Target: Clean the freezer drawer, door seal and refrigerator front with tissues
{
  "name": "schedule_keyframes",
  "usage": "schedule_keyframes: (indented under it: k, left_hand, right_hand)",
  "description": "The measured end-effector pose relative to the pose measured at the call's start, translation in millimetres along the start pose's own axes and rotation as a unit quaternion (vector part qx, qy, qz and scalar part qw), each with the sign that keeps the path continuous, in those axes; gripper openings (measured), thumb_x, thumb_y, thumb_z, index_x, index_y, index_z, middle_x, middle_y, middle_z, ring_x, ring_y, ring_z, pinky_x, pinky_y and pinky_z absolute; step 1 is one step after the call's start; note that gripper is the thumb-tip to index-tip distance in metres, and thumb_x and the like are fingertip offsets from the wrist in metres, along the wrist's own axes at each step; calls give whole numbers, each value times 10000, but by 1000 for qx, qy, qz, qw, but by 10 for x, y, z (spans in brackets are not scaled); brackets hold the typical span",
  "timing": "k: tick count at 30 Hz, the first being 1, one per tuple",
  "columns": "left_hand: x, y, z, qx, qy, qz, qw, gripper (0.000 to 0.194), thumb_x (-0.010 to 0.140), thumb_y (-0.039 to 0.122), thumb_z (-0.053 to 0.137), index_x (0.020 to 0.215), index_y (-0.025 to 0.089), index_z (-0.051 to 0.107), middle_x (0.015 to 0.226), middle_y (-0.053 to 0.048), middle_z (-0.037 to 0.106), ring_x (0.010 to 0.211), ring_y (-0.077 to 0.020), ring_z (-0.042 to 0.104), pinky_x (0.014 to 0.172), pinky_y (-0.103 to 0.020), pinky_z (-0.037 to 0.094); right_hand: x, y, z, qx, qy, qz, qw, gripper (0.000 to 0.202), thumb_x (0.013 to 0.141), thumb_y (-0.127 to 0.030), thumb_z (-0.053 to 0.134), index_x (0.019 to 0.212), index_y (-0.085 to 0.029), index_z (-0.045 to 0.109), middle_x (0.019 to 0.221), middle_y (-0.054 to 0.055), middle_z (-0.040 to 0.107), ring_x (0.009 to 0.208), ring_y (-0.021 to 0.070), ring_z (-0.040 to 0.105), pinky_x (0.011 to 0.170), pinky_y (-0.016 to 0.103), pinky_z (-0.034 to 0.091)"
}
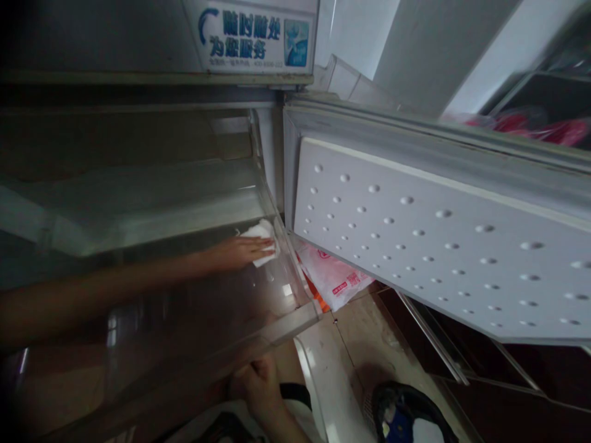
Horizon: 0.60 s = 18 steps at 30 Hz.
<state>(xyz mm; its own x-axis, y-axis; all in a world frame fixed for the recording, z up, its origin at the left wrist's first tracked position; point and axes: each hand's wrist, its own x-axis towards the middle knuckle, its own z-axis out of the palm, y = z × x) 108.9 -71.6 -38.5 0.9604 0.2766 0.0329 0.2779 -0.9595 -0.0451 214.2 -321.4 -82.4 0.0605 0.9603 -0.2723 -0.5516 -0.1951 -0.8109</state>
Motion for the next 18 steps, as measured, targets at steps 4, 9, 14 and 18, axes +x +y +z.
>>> schedule_keyframes:
  k: [4, 9, 14, 18]
  left_hand:
    - [58, 591, 122, -51, 57, 112, 991, 365, 945, 138, 376, 1228, 100, 603, 1260, -167, 629, 1183, -228, 594, 1077, -339, 423]
    - [147, 784, 94, -185, 0, 200, 962, 414, 981, 153, 290, 1281, 136, 574, 1324, -109, 596, 1254, -173, 534, 1085, -254, 402]
    - [191, 624, 22, -281, -64, 211, 934, 398, 962, 148, 374, 1259, 277, 606, 1362, -50, 566, 1300, -164, 486, 1132, -295, 367]
    - [139, 296, -1, -244, -82, 195, 946, 394, 969, 144, 363, 1261, 246, 606, 1402, -66, 519, 1345, -170, 425, 1158, -306, 320]
  right_hand:
    - [-25, 22, 4, -21, 18, -2, 1000, 270, 642, -446, 706, 604, -180, 675, 541, 4, 581, 492, 113, 463, 450, 211, 398]
    - [-41, 61, -24, -10, 7, 43, 999, 271, 639, -455, 700, 626, -185, 674, 494, -20, 541, 430, 98, 406, 430, 218, 379]
    - [-41, 72, -36, -26, -1, 49, 998, 326, 649, -509, 686, 632, -183, 672, 488, -16, 538, 451, 118, 454, 450, 232, 406]
    - [-29, -6, -27, -43, 13, 16, 999, 347, 649, -524, 697, 646, -177, 676, 540, 0, 577, 521, 134, 510, 511, 241, 448]
